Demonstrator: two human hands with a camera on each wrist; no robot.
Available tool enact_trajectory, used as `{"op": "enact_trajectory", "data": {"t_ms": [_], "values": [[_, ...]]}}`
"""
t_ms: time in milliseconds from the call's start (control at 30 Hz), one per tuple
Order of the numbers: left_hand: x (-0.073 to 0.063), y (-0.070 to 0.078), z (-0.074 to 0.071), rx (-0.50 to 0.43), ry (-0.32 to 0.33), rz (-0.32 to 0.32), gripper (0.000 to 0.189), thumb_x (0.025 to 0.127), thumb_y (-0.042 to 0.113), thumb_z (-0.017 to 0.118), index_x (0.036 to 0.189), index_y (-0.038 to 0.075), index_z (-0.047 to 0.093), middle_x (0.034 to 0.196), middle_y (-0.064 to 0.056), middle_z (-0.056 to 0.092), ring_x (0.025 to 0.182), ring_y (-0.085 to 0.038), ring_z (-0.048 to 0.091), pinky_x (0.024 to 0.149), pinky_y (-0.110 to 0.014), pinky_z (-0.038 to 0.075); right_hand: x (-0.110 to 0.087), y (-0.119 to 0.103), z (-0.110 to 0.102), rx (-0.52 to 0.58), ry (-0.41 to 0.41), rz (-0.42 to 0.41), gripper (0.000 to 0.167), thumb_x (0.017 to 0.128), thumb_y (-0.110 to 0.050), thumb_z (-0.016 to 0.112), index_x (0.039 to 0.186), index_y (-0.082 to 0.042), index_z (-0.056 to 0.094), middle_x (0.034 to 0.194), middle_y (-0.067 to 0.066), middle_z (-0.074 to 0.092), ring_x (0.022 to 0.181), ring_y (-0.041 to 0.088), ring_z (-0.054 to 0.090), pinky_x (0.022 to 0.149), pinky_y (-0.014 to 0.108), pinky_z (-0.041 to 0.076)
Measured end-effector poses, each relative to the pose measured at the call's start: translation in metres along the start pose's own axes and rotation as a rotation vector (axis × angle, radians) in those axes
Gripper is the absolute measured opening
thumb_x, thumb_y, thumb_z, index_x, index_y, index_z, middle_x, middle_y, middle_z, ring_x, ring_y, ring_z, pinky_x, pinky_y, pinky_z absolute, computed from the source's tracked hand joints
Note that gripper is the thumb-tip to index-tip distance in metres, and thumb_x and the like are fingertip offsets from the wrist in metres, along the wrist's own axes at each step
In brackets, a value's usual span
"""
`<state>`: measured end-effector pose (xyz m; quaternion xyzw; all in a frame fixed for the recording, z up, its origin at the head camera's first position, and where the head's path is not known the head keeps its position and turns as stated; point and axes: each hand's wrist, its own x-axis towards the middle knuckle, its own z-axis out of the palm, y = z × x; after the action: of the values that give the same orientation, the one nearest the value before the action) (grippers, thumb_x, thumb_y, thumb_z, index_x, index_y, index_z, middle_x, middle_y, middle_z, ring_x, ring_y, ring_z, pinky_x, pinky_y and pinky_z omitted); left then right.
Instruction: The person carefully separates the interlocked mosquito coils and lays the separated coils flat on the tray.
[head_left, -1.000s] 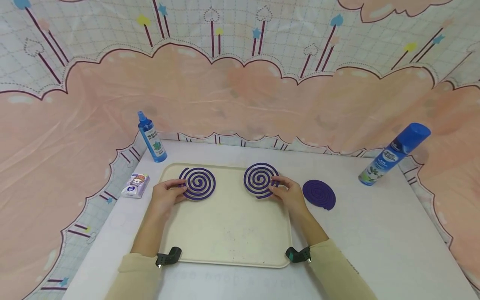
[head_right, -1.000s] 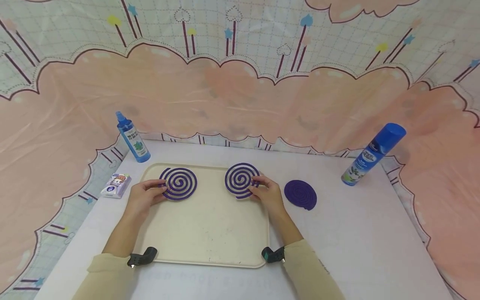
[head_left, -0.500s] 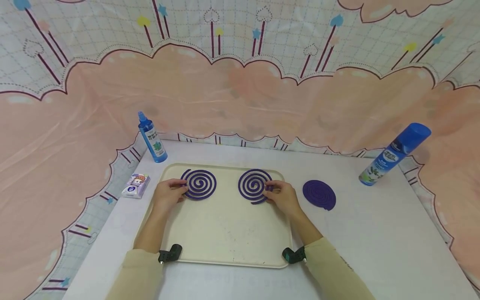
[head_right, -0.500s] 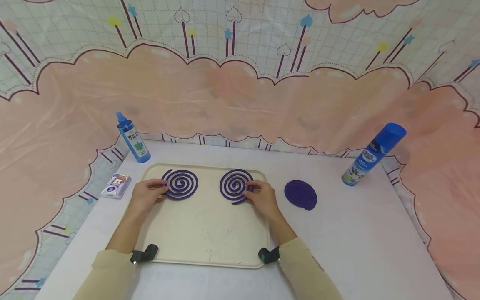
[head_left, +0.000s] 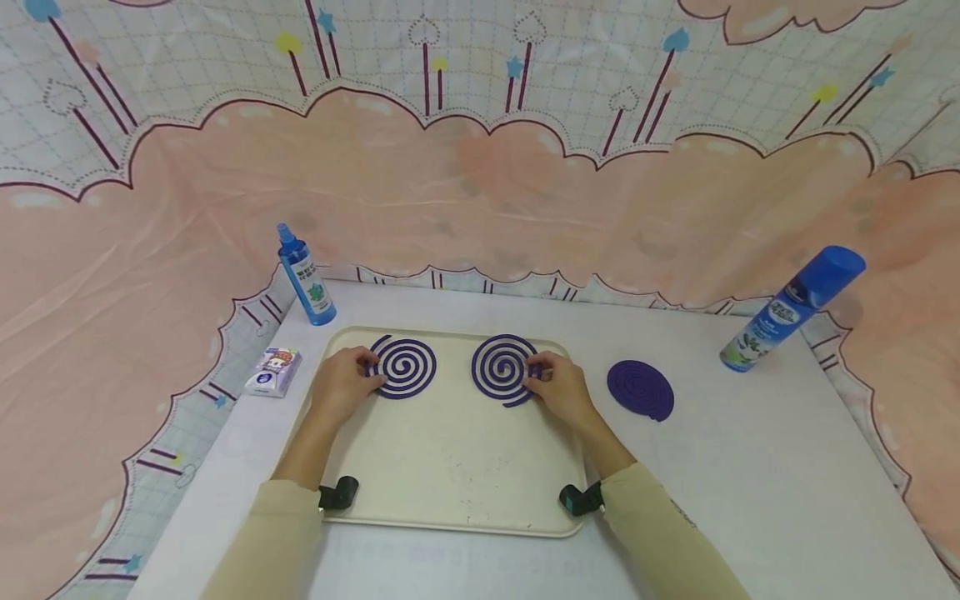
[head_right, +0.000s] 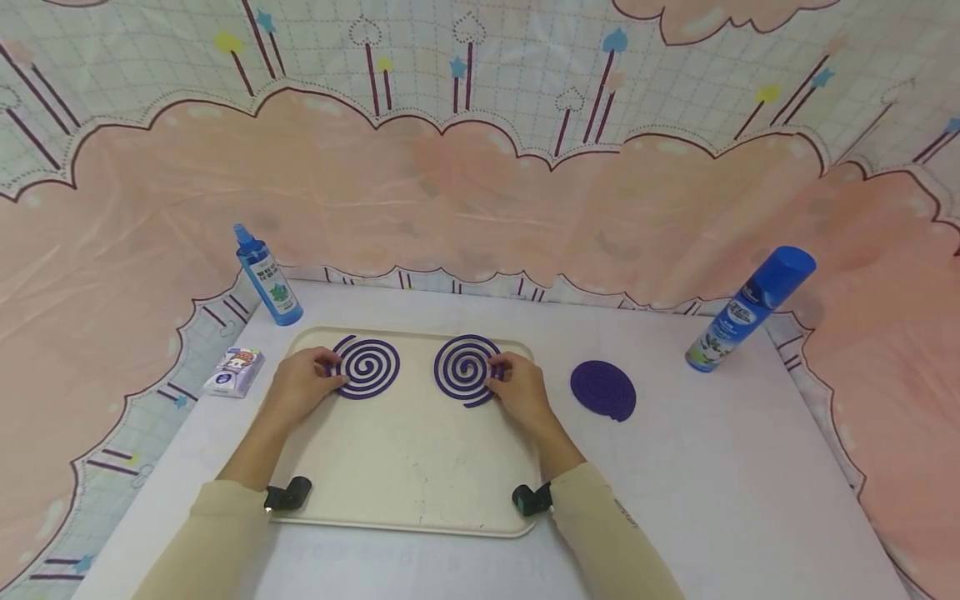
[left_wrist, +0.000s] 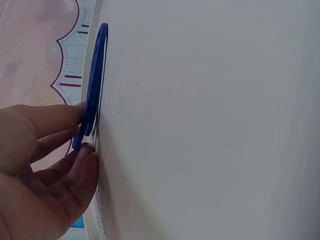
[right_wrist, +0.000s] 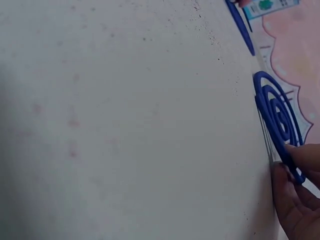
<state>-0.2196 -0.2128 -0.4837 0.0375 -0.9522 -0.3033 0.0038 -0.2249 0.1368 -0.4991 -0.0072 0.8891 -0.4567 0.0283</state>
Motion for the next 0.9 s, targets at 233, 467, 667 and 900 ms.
{"op": "enact_trajectory", "data": {"t_ms": [233, 467, 667, 900], "values": [[0.0063, -0.0006, -0.0005, 0.029, -0.032, 0.032, 0.040, 0.090, 0.012, 0.076, 0.127, 0.002, 0.066, 0.118, -0.021, 0.067, 0.100, -0.033, 0.061, 0.088, -0.046, 0.049, 0.0062, -0.0034, 0.0005, -0.043, -0.017, -0.029, 0.042, 0.085, -0.003, 0.078, 0.125, -0.005, 0.067, 0.108, 0.018, 0.072, 0.081, 0.015, 0.063, 0.064, 0.019, 0.050], [0.0068, 0.0024, -0.0016, 0.062, -0.064, 0.057, 0.040, 0.092, 0.010, 0.073, 0.131, 0.001, 0.065, 0.135, -0.025, 0.064, 0.124, -0.043, 0.060, 0.107, -0.056, 0.047, 0.0101, -0.0020, 0.0034, -0.124, -0.010, -0.074, 0.043, 0.084, -0.005, 0.079, 0.125, -0.003, 0.068, 0.115, 0.017, 0.072, 0.099, 0.027, 0.067, 0.087, 0.037, 0.056], [0.0067, 0.0015, 0.0017, 0.126, -0.110, 0.098, 0.041, 0.097, 0.012, 0.067, 0.137, 0.003, 0.062, 0.143, -0.021, 0.060, 0.126, -0.042, 0.054, 0.110, -0.058, 0.044, 0.0094, 0.0004, 0.0044, -0.147, -0.012, -0.078, 0.043, 0.084, -0.008, 0.080, 0.125, -0.001, 0.068, 0.121, 0.021, 0.068, 0.113, 0.035, 0.065, 0.100, 0.049, 0.053], [0.0054, 0.0012, 0.0021, 0.155, -0.120, 0.112, 0.044, 0.099, 0.012, 0.064, 0.141, 0.003, 0.059, 0.143, -0.022, 0.060, 0.121, -0.039, 0.053, 0.100, -0.058, 0.049, 0.0086, 0.0042, 0.0040, -0.145, -0.019, -0.070, 0.043, 0.085, -0.013, 0.081, 0.125, -0.001, 0.069, 0.121, 0.020, 0.068, 0.112, 0.034, 0.064, 0.100, 0.048, 0.053]]}}
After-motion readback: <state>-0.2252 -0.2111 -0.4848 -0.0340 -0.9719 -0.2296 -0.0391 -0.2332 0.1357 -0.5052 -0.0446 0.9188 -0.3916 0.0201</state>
